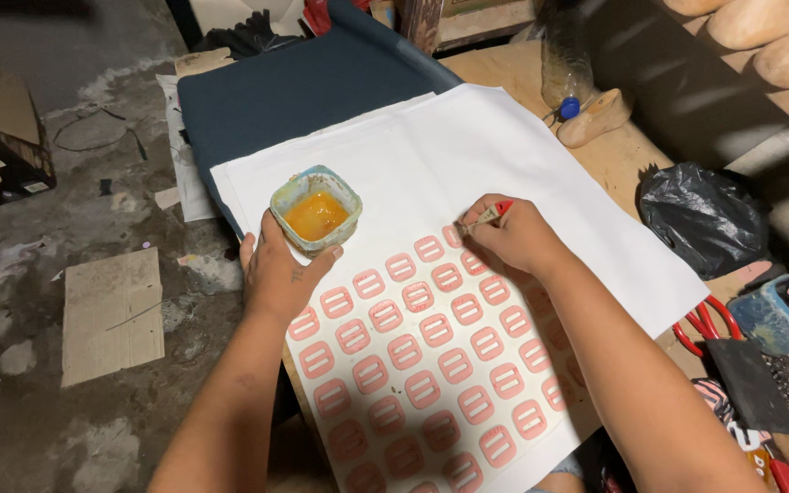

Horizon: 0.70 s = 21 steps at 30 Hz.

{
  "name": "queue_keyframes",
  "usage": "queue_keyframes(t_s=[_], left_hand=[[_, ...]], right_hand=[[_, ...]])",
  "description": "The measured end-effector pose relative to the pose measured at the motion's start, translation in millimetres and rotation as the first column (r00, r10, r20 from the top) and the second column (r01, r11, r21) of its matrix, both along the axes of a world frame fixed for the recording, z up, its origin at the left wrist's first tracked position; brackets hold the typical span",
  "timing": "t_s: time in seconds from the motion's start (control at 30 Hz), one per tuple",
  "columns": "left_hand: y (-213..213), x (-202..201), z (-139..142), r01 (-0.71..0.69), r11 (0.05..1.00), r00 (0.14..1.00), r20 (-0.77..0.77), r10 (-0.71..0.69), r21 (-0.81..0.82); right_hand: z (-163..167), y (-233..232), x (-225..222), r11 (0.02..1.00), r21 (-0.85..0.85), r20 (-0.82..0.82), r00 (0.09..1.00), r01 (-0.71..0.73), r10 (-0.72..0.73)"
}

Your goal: The person paints orange liquid onto a sheet of pink rectangular labels using a brush. They repeatedly dip the brush into a small container and apply the liquid to each label in a grid pattern. The person finishes by placing the container and brush on the table.

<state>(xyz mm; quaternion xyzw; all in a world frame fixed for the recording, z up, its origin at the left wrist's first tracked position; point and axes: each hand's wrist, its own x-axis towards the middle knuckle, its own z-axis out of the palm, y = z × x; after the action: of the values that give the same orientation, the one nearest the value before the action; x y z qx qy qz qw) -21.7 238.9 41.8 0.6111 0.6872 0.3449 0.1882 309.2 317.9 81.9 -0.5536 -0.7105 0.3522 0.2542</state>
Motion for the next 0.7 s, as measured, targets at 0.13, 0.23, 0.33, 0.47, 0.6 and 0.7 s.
queue_keyframes(t_s=[0.13, 0.23, 0.33, 0.47, 0.6, 0.7], left_hand=[[-0.1, 1.1, -1.6, -0.006, 0.999, 1.0, 0.006, 0.006, 0.045], [-0.2, 2.1, -1.9, -0.013, 1.0, 1.0, 0.006, 0.013, 0.028], [0.1, 0.8, -1.2, -0.006, 1.0, 1.0, -0.015, 0.006, 0.03], [-0.4, 1.8, -1.5, -0.008, 1.0, 1.0, 0.002, 0.008, -0.003], [0.3, 2.5, -1.4, -0.014, 1.0, 1.0, -0.002, 0.014, 0.022], [-1.2, 1.2, -2.1, 0.013, 0.998, 1.0, -0.012, -0.012, 0.062]], right_hand=[[0.7, 1.3, 0.5, 1.0, 0.017, -0.056, 0.998, 0.018, -0.017], [-1.4, 2.1, -1.3, 0.978, 0.06, -0.087, 0.977, 0.2, -0.195], [-6.2, -2.3, -4.4, 0.958, 0.071, -0.021, 0.961, 0.277, -0.276], [-6.1, -12.0, -4.7, 0.954, 0.031, 0.043, 0.954, 0.297, -0.298], [-5.2, -18.0, -22.3, 0.955, -0.071, -0.062, 0.954, 0.289, -0.293], [-4.1, -19.2, -29.7, 0.958, -0.075, -0.029, 0.959, 0.278, -0.281]])
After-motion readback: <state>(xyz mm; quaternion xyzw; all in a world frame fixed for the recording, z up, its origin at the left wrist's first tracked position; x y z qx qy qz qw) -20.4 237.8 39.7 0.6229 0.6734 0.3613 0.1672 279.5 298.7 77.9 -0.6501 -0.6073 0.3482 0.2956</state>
